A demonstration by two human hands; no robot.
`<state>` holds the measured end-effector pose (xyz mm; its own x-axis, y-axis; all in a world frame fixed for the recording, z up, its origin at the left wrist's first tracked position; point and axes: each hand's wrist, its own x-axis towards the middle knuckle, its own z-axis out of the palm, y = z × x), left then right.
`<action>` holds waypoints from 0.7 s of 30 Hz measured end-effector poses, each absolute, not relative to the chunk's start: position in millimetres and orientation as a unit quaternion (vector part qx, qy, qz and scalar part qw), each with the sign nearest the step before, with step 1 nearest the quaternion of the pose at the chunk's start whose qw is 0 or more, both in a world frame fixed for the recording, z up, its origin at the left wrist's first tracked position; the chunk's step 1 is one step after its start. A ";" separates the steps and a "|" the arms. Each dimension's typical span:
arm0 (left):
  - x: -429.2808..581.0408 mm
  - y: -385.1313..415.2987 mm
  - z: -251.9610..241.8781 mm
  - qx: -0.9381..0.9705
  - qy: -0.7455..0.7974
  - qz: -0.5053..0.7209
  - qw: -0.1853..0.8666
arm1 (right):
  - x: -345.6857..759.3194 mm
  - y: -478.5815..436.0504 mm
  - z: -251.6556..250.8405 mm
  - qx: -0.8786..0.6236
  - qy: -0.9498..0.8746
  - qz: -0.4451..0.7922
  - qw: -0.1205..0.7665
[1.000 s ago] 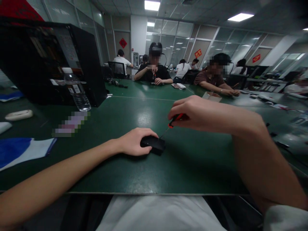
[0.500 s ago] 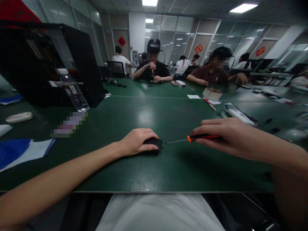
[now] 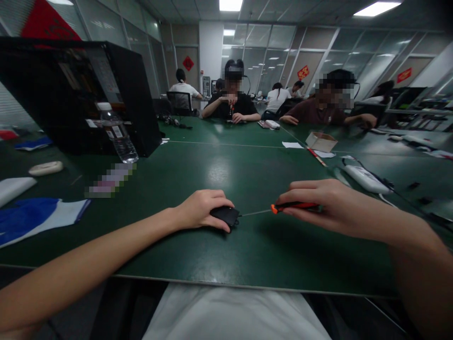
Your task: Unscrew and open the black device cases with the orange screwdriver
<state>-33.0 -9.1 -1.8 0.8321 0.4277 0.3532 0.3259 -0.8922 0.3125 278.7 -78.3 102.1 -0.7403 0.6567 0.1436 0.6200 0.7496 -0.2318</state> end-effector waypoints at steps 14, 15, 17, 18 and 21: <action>-30.5 -10.8 -2.1 0.945 0.206 0.223 0.119 | 286.1 -72.1 89.4 -0.297 -0.940 0.090 0.142; -30.6 -10.9 -2.1 0.945 0.208 0.223 0.120 | 286.6 -72.2 89.2 -0.297 -0.940 0.090 0.140; -30.6 -11.3 -2.2 0.944 0.211 0.223 0.123 | 286.8 -72.4 88.7 -0.299 -0.940 0.091 0.137; -30.5 -11.4 -2.1 0.943 0.213 0.223 0.125 | 286.5 -72.5 88.3 -0.300 -0.940 0.091 0.136; -30.3 -12.0 -1.5 0.941 0.216 0.224 0.135 | 285.0 -70.8 84.9 -0.299 -0.940 0.088 0.138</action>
<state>-30.3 -12.0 -1.5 0.8067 0.4661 0.3633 0.3451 -0.8706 0.3506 285.0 -70.8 84.9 -0.7836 0.5859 0.2064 0.5378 0.8061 -0.2469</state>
